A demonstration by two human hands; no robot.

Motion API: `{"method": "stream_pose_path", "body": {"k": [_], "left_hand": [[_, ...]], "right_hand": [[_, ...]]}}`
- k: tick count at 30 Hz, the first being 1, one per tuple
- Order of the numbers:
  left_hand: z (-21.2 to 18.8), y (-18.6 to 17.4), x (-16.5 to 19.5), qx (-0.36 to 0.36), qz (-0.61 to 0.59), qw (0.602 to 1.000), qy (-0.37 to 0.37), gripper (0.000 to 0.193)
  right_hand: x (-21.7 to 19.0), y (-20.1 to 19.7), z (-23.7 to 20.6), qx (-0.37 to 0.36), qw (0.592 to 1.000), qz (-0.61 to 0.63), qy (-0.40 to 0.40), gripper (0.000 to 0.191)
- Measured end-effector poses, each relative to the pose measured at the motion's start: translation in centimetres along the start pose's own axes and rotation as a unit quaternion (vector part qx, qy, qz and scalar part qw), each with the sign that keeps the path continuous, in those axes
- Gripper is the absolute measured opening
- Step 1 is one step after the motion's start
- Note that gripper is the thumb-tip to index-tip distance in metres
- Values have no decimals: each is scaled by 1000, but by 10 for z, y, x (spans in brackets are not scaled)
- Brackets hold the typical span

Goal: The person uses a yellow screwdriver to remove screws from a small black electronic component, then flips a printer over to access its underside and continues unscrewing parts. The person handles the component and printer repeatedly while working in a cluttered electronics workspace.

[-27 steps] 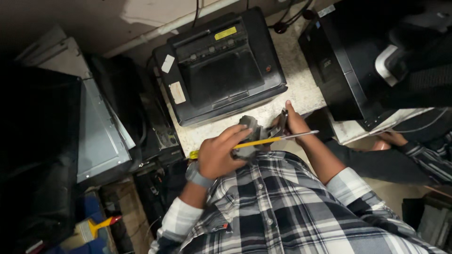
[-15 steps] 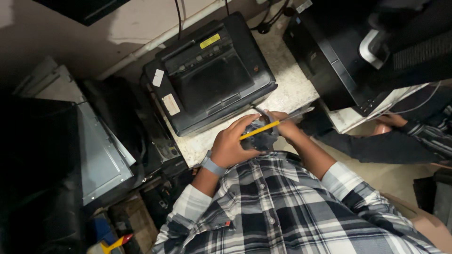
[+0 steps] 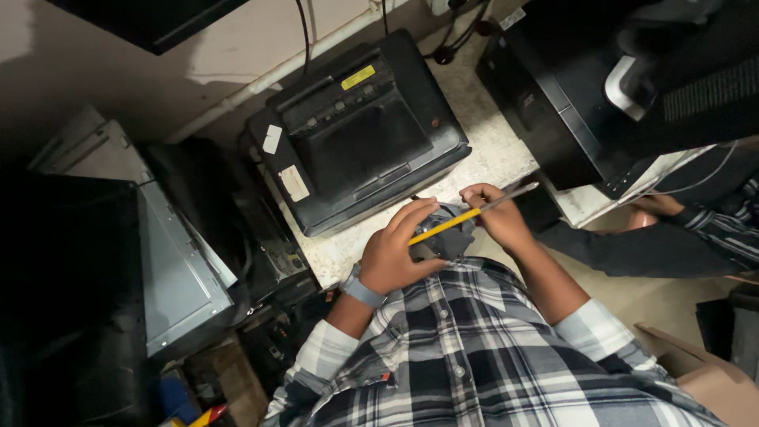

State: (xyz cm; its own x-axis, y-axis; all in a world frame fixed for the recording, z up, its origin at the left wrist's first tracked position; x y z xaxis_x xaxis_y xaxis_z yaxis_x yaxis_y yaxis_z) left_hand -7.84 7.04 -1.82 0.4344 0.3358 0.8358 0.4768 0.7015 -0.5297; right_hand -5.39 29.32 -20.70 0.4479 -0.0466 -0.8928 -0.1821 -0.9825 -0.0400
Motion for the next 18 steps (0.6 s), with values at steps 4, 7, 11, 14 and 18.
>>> {"method": "stream_pose_path", "body": {"k": [4,7,11,14,18], "left_hand": [[1,1,-12,-13,-8,999,-39,91],[3,1,-19,6,-44,998,-49,95],[-2,5,-29,21,-77,996,-47,90],[-1,5,-37,49,-75,996,-26,83],[-6,2,-48,108,-63,991,-55,79]], "right_hand": [[-15,4,-23,-76,997,11,-30,47],[-45,6,-46,-170,977,43,-121,76],[-77,21,-73,-236,938,-33,-253,117],[-77,44,-65,-131,921,-230,-287,109],[-85,63,-46,-99,900,-236,-353,79]]}}
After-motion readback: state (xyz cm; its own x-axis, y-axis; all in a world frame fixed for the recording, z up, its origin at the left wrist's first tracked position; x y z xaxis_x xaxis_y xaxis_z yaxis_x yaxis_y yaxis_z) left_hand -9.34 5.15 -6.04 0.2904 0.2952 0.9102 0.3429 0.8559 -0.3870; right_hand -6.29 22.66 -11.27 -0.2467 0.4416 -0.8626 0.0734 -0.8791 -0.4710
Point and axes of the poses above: each hand's wrist, its own z-axis towards the middle knuckle, its own y-axis out of the palm, x = y × z, the point moved 7 cm from there along z, towards the middle knuckle, and after that the axes turned 1 degree about x, right-handed, at the moved point
